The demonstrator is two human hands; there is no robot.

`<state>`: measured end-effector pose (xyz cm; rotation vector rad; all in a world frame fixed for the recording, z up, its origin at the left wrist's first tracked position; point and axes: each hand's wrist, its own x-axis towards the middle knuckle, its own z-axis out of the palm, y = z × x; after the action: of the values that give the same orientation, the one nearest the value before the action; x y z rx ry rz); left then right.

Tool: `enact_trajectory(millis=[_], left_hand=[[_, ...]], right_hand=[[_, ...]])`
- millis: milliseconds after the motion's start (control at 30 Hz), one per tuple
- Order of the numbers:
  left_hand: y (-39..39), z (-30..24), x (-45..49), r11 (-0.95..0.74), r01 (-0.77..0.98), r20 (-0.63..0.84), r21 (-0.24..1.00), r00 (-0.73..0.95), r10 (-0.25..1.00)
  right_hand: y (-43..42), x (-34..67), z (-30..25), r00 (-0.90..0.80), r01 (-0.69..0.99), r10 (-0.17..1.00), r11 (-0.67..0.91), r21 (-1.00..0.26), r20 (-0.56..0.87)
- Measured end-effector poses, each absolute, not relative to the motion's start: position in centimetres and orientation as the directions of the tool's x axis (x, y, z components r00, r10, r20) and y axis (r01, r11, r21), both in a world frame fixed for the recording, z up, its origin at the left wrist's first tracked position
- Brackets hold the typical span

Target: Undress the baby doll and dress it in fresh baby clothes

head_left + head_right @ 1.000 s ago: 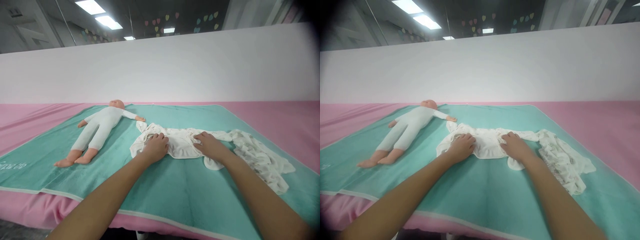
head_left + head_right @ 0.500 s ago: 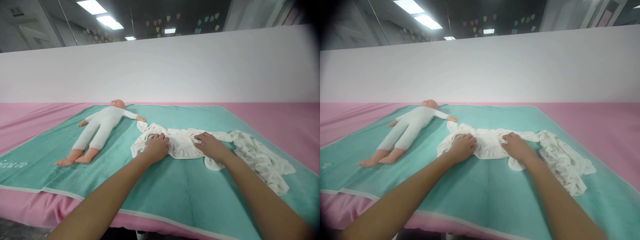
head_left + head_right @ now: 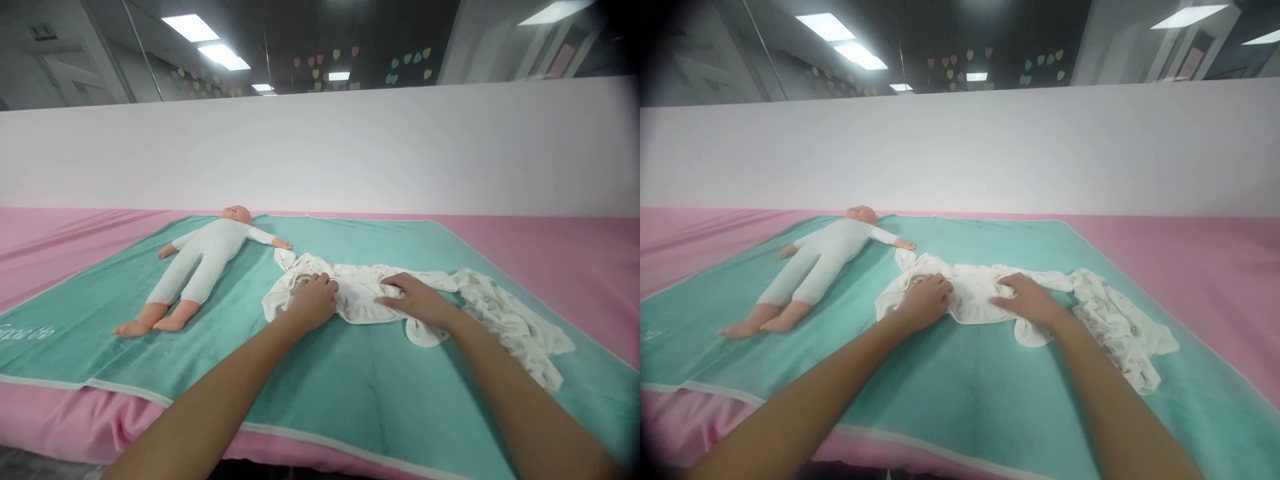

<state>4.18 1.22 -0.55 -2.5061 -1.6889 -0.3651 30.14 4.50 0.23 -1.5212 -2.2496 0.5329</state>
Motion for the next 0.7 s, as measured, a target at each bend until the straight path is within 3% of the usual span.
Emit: enact_trajectory(millis=[133,267,367,533,700], left_hand=[[1.5,-0.8,3.9,-0.373,0.916,0.255,0.146,0.330,0.909],[2.8,-1.8,2.9,-0.307,0.904,0.239,0.298,0.240,0.941],[3.4,-2.2,2.4,-0.280,0.891,0.270,0.356,0.189,0.944],[3.6,-1.6,2.3,-0.350,0.765,0.345,0.540,0.178,0.922],[4.4,-1.6,1.6,-0.263,0.660,0.369,0.704,-0.024,0.929]], right_hand=[[4.1,30.0,0.5,-0.420,0.813,0.907,0.357,-0.460,-0.037],[5.6,29.8,1.0,-0.215,0.907,0.976,0.214,-0.363,0.039],[8.2,30.4,2.0,-0.172,0.940,0.982,0.188,-0.286,0.081],[13.3,30.5,3.5,-0.003,0.991,0.993,0.019,-0.131,0.119],[15.7,27.6,1.9,0.056,0.998,0.970,-0.046,-0.050,0.236]])
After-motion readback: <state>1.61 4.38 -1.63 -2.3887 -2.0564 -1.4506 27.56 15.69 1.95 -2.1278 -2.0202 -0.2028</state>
